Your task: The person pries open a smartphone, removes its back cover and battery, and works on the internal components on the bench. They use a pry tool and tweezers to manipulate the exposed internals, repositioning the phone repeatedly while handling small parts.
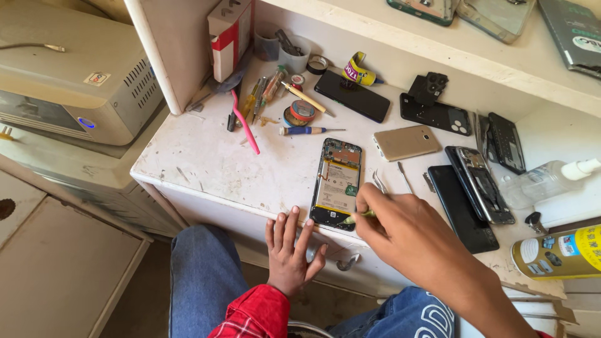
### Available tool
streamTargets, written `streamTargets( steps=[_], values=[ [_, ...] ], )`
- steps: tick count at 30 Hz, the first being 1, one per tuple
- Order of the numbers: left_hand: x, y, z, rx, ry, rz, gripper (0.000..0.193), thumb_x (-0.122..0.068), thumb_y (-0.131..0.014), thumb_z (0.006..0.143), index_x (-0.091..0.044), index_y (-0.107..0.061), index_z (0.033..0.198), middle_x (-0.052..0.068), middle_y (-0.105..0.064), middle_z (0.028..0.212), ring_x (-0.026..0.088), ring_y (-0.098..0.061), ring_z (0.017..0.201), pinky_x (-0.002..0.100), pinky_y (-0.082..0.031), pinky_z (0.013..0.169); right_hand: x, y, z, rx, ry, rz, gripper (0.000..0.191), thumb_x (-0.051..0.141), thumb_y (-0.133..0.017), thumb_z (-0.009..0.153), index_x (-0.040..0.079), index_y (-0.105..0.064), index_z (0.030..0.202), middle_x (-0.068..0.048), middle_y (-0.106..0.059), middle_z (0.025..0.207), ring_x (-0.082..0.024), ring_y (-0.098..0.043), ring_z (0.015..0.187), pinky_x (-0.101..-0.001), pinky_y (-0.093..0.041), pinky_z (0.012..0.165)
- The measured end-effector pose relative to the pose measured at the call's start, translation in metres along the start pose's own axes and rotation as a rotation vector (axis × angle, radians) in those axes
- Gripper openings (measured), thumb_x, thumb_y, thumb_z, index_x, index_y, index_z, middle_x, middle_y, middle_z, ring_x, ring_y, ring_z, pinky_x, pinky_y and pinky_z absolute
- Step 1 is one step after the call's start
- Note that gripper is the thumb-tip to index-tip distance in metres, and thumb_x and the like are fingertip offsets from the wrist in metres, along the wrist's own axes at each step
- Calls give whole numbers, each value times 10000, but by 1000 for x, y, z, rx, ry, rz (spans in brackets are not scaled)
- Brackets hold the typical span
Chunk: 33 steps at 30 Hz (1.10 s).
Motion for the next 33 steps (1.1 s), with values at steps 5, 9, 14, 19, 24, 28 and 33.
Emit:
streamTargets(
  steps=[5,9,14,19,24,28,33],
  values=[
    [2,3,0,42,-21,23,676,-376,-736,897,-115,-512,1478,214,-404,1580,415,-348,1461,591,-226,1212,12,5,-2,-116,119,-48,130,184,-641,932,77,-602,993,-196,-648,648,-413,-665,628,-512,-512,570],
    [7,8,-1,98,-59,41,668,-372,-745,881,-130,-537,1467,203,-429,1565,403,-395,1421,584,-258,1189,41,14,-19,-263,508,-46,159,86,-609,902,17,-520,1013,-176,-640,827,-375,-690,740,-435,-559,617],
    [9,7,-3,118,-69,60,660,-376,-746,884,-136,-546,1465,194,-434,1568,391,-408,1422,575,-266,1179,1,-24,-3,48,8,-180,188,266,-635,982,91,-583,1027,-129,-675,789,-324,-703,746,-437,-570,680],
    [12,4,-4,129,-107,81,663,-397,-741,882,-150,-537,1462,195,-434,1555,374,-385,1419,569,-254,1174,21,-18,-7,-203,290,-138,185,119,-686,793,19,-560,884,-158,-662,773,-314,-680,741,-428,-566,671],
    [14,2,-9,106,-131,128,682,-418,-763,881,-180,-525,1474,181,-428,1569,363,-351,1454,553,-239,1191,8,-37,2,47,64,-121,208,210,-706,889,55,-587,960,-140,-664,803,-272,-682,721,-407,-562,667],
    [15,-1,-12,77,-139,126,708,-423,-768,878,-187,-500,1489,176,-405,1584,354,-325,1479,550,-230,1213,9,-23,10,9,44,-158,182,210,-663,965,67,-573,1034,-114,-661,778,-267,-669,786,-395,-559,741],
    [20,-1,-16,122,-142,143,717,-425,-774,878,-183,-499,1494,181,-411,1578,370,-335,1466,556,-246,1192,33,7,5,-269,324,-33,293,89,-717,714,-11,-535,919,-184,-646,816,-335,-632,800,-429,-558,676]
  ],
)
Point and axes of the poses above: each hand's wrist, its own z-axis towards the middle knuckle, its own y-axis out of the back of the hand, x = y × z, the point moved 8 cm from there along z, towards the middle knuckle
